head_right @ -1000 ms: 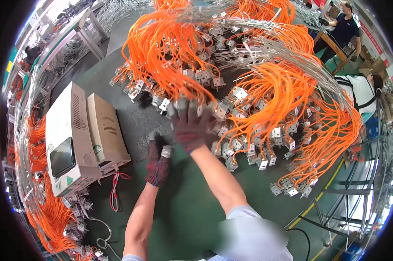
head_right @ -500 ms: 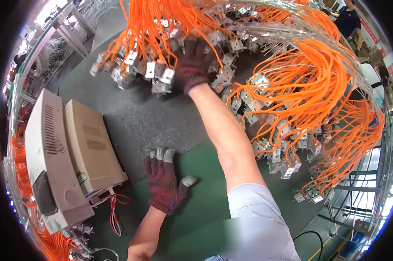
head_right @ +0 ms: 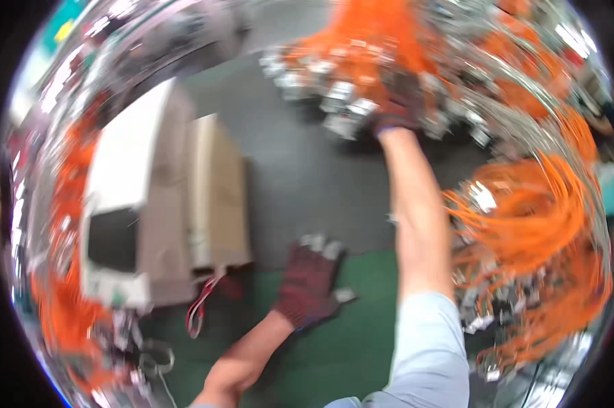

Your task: Assembling and organizing wire harness components at a factory workstation.

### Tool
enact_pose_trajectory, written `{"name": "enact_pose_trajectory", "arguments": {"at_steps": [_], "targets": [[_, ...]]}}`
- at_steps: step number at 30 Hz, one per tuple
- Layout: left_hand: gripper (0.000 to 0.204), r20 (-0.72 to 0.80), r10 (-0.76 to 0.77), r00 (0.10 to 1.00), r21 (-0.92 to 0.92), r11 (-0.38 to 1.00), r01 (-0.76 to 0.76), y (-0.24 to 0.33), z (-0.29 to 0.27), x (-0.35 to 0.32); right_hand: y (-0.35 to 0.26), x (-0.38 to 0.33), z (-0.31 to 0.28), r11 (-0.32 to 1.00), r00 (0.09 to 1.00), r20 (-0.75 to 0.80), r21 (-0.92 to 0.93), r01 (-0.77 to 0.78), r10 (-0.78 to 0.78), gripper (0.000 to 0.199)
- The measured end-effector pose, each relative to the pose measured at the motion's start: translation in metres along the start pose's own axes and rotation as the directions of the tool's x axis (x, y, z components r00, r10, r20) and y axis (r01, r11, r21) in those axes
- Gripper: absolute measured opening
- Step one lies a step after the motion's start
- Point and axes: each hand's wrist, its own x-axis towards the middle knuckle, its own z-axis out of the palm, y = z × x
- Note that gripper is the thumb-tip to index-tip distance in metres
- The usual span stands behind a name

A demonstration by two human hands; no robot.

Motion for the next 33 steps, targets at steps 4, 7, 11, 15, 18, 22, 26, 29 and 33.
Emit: {"name": "enact_pose_trajectory", "arguments": {"at_steps": [4,7,11,15,18,22,26,29,33], "targets": [[0.075,0.057,0.049,0.997,-0.065,0.997,-0.045,0.005,-0.012,0.004,0.09,0.012,0.002,0.992,0.941,0.316,0.021,0.122,-0.123,0.055],[0.06,-0.137,0.133,0.982,-0.021,0.99,-0.137,-0.006,0.005,-0.014,0.104,0.004,-0.075,0.963,0.944,0.243,0.206,0.177,-0.225,0.036],[0.062,-0.132,0.207,0.969,0.029,0.978,-0.205,0.037,0.014,-0.073,0.071,-0.031,-0.134,0.95,0.976,-0.096,0.228,0.214,-0.196,0.033],[0.06,-0.439,0.261,0.86,-0.001,0.957,-0.291,0.07,-0.042,-0.183,0.075,-0.088,-0.128,0.658,0.928,0.02,0.71,0.249,-0.373,0.03],[0.056,-0.554,-0.009,0.833,0.061,0.997,0.051,0.061,-0.141,-0.294,0.027,-0.178,-0.152,0.521,0.803,0.287,0.853,0.034,-0.522,0.033],[0.061,-0.892,-0.121,0.436,0.276,0.618,0.736,-0.028,-0.208,-0.471,-0.088,-0.325,-0.257,0.375,0.452,0.554,0.823,-0.427,-0.699,0.038],[0.091,-0.992,-0.097,0.075,0.038,0.34,0.939,-0.089,-0.317,-0.594,-0.203,-0.437,-0.314,0.374,0.225,0.478,0.844,-0.384,-0.849,0.041],[0.085,-0.638,-0.75,-0.172,-0.387,0.12,0.914,-0.121,-0.38,-0.643,-0.297,-0.485,-0.356,0.244,0.081,0.274,0.933,-0.264,-0.958,0.043],[0.069,-0.617,-0.779,0.108,-0.224,0.305,0.926,-0.182,-0.403,-0.668,-0.429,-0.518,-0.404,0.148,0.034,0.208,0.793,-0.591,-0.978,0.049]]}}
